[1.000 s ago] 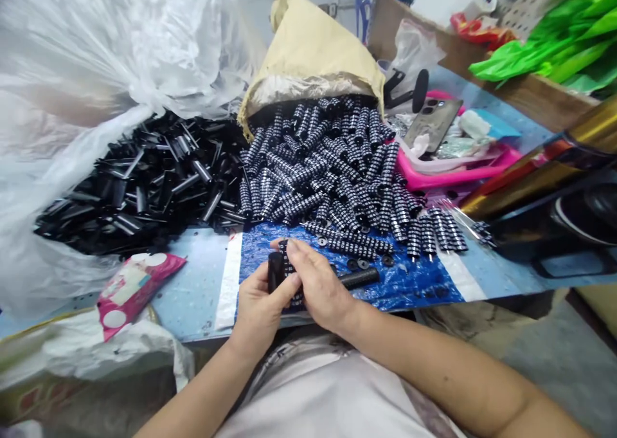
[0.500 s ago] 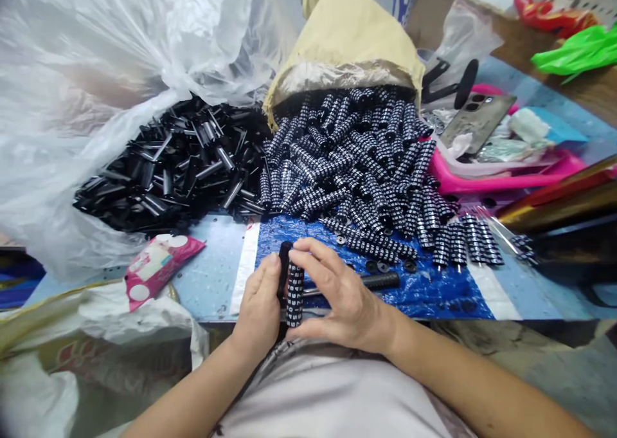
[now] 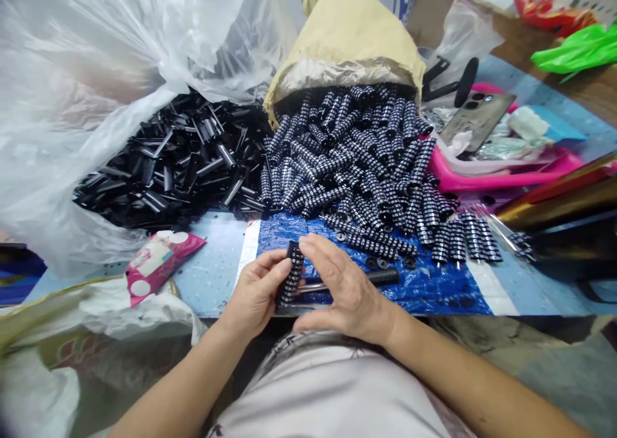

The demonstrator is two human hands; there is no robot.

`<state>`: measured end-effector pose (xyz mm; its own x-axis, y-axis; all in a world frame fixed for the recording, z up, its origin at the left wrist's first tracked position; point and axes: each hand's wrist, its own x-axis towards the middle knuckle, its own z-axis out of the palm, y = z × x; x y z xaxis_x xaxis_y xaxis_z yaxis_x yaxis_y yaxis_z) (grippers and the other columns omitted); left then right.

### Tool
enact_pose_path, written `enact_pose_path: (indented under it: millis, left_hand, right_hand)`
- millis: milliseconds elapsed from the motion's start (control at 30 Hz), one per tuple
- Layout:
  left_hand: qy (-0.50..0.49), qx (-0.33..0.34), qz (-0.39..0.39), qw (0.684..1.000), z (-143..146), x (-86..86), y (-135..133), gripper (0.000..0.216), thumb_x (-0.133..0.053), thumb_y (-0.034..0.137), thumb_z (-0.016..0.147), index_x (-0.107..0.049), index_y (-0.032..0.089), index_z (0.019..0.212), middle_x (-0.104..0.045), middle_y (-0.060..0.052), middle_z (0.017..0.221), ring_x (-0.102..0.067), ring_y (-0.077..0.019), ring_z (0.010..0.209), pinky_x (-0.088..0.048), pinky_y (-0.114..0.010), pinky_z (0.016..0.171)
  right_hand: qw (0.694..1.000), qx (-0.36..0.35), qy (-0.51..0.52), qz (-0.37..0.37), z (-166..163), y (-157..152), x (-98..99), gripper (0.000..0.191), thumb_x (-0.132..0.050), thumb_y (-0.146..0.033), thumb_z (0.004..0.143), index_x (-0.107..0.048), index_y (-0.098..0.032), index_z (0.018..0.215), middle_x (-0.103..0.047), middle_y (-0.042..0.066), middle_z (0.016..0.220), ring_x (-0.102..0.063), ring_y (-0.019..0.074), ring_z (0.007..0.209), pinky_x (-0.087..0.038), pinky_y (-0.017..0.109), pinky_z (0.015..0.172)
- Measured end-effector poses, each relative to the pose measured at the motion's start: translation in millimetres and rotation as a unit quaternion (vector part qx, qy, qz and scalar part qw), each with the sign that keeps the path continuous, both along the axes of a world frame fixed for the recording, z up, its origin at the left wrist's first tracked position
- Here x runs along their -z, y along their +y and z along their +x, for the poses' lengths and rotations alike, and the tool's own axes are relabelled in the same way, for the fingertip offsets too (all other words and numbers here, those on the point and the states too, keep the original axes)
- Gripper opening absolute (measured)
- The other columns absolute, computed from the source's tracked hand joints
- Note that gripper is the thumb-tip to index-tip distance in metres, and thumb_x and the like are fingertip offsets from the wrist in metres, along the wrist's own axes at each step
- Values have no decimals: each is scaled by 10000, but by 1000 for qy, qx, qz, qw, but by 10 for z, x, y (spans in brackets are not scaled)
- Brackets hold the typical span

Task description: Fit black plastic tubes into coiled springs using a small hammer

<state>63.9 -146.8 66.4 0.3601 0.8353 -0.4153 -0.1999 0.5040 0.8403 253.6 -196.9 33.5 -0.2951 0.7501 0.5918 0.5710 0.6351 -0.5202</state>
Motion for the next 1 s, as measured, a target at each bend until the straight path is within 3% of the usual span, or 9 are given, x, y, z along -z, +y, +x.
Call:
enact_pose_path:
  millis: [100,167,200,300,400,500,667,900,1000]
  left_hand:
    - [148,-13,183,972,-222,127,141,234,-783,356,781,-746,205,956,-730,-29,887,-653,-161,759,-518,-290,764]
    - [272,13,283,920,-398,177,258,175,-763,312,786,-767,218,934,-736,-40,885,-643,-188,808,-491,-306,792]
    - [324,31,313,892,-477,188,318,160,-762,299,777,-777,226,918,-734,-43,867,-636,-200,814,-479,-314,790]
    - [409,98,325,847,-637,190,482,147,-778,311,730,-790,231,853,-700,-33,775,-602,-201,746,-447,-300,716]
    - [409,168,276,853,-685,189,577,204,-800,380,696,-774,205,797,-636,1,684,-535,-162,638,-390,-261,604]
    - [405,189,260,856,-682,210,582,291,-809,442,684,-762,189,820,-588,21,653,-490,-143,611,-346,-246,560]
    - [395,178,255,864,-667,237,565,281,-795,415,690,-755,185,846,-539,37,617,-440,-122,573,-310,-231,517]
    - [343,263,228,872,-652,180,810,330,-841,399,579,-609,176,651,-480,54,556,-404,-112,549,-295,-243,517]
    - [377,281,237,850,-563,186,852,343,-843,385,557,-570,187,617,-464,62,542,-392,-111,541,-268,-241,503]
  right_hand:
    - [994,34,-96,-34,130,-91,72,582,-682,-377,923,-485,-165,1429,-618,167,1306,-557,326,1263,-491,521,1047]
    - [984,52,-161,-59,187,-150,124,237,-600,-258,972,-645,-176,1190,-694,119,1092,-652,267,1022,-544,449,903]
    - [980,59,-181,-64,197,-171,136,168,-571,-231,982,-668,-174,1107,-701,107,1015,-659,245,925,-548,420,844]
    - [980,78,-175,-46,166,-179,80,161,-536,-196,988,-660,-166,1086,-704,103,963,-658,230,859,-547,380,796]
    - [991,92,-99,-25,108,-111,-53,206,-519,-157,981,-634,-191,1148,-701,84,952,-671,216,870,-556,347,802]
    - [993,114,-36,-19,68,-10,-102,264,-501,-166,986,-622,-223,1213,-707,78,966,-683,209,858,-568,338,802]
    - [983,106,-118,-95,-12,115,-2,241,-482,-275,1019,-675,-204,1144,-720,72,901,-688,189,759,-571,307,755]
    - [999,-3,-12,-43,-187,58,-204,275,-452,-217,1003,-626,-246,1214,-726,58,888,-686,187,767,-551,307,708]
    - [995,-21,-76,-61,-282,14,-132,216,-482,-237,1007,-670,-222,1113,-702,59,814,-664,182,708,-530,294,658]
